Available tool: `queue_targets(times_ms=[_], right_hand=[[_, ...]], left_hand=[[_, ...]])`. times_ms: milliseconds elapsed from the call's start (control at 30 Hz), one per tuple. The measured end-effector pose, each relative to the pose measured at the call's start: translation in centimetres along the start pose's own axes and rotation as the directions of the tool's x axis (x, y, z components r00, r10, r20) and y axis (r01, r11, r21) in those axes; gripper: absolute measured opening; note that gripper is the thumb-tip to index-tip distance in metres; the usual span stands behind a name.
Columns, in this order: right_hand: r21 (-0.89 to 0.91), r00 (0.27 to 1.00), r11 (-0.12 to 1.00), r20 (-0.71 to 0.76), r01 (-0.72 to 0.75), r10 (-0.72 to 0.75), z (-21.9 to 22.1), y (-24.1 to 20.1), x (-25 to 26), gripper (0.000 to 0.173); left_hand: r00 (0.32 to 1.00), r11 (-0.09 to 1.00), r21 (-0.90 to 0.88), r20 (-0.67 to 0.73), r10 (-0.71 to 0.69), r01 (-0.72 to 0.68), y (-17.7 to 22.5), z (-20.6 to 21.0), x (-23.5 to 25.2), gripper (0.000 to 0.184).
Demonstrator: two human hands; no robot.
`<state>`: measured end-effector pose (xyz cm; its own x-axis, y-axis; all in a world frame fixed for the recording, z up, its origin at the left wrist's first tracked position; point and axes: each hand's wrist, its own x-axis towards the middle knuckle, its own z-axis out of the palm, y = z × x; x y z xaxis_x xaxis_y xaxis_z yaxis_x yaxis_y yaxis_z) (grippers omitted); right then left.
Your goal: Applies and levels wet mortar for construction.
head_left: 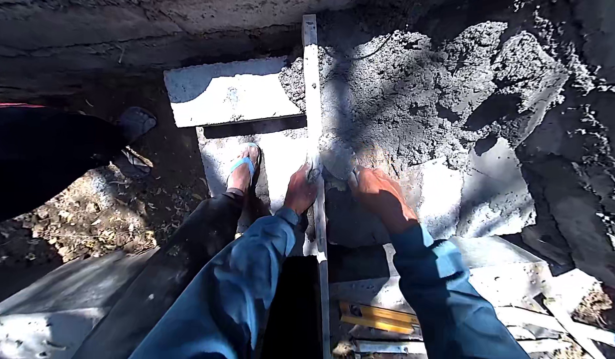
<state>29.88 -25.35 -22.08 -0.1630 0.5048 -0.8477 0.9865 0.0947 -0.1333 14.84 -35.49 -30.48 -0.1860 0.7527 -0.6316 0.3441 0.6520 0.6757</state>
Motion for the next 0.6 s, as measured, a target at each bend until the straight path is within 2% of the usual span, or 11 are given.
queue_targets(times_ms=[133,333,433,467,533,567,600], right_hand=[[-0.012,0.990,0.997,0.117,-0.072,0.073,2.4,1.6,-1.1,0.042],[-0.020,0.993,0.997,0.086,-0.078,0.079,5.2,1.8,-2.9,0.043],[-0.019,0.990,0.998,0.128,-0.053,0.055,4.6,4.1,-5.7,0.047],[0.049,0.994,0.997,0.100,-0.057,0.052,3.5,5.6,-6.5,0.048],[0.233,0.989,0.970,-0.114,-0.069,0.098,1.0,9.8,-7.6,0.047],[0.308,0.962,0.950,-0.238,-0.053,0.131,-0.7,12.3,-7.1,0.045],[0.373,0.938,0.926,-0.298,-0.055,0.175,-2.7,14.5,-6.1,0.045]], left_hand=[[0.999,0.999,-0.002,-0.002,-0.033,0.033,0.1,0.1,0.2,0.045],[1.000,1.000,0.014,-0.008,-0.012,0.012,0.2,0.1,0.3,0.046],[1.000,0.999,0.037,0.001,-0.021,0.021,0.0,0.2,0.1,0.046],[1.000,0.999,0.049,-0.002,-0.018,0.018,0.0,0.0,0.4,0.046],[1.000,0.999,0.044,-0.013,-0.020,0.021,-0.2,0.1,-0.2,0.048],[0.999,0.999,0.026,-0.027,-0.028,0.029,-0.3,0.4,-0.6,0.050],[0.997,0.998,-0.001,-0.045,-0.056,0.056,-0.5,0.8,-1.2,0.051]])
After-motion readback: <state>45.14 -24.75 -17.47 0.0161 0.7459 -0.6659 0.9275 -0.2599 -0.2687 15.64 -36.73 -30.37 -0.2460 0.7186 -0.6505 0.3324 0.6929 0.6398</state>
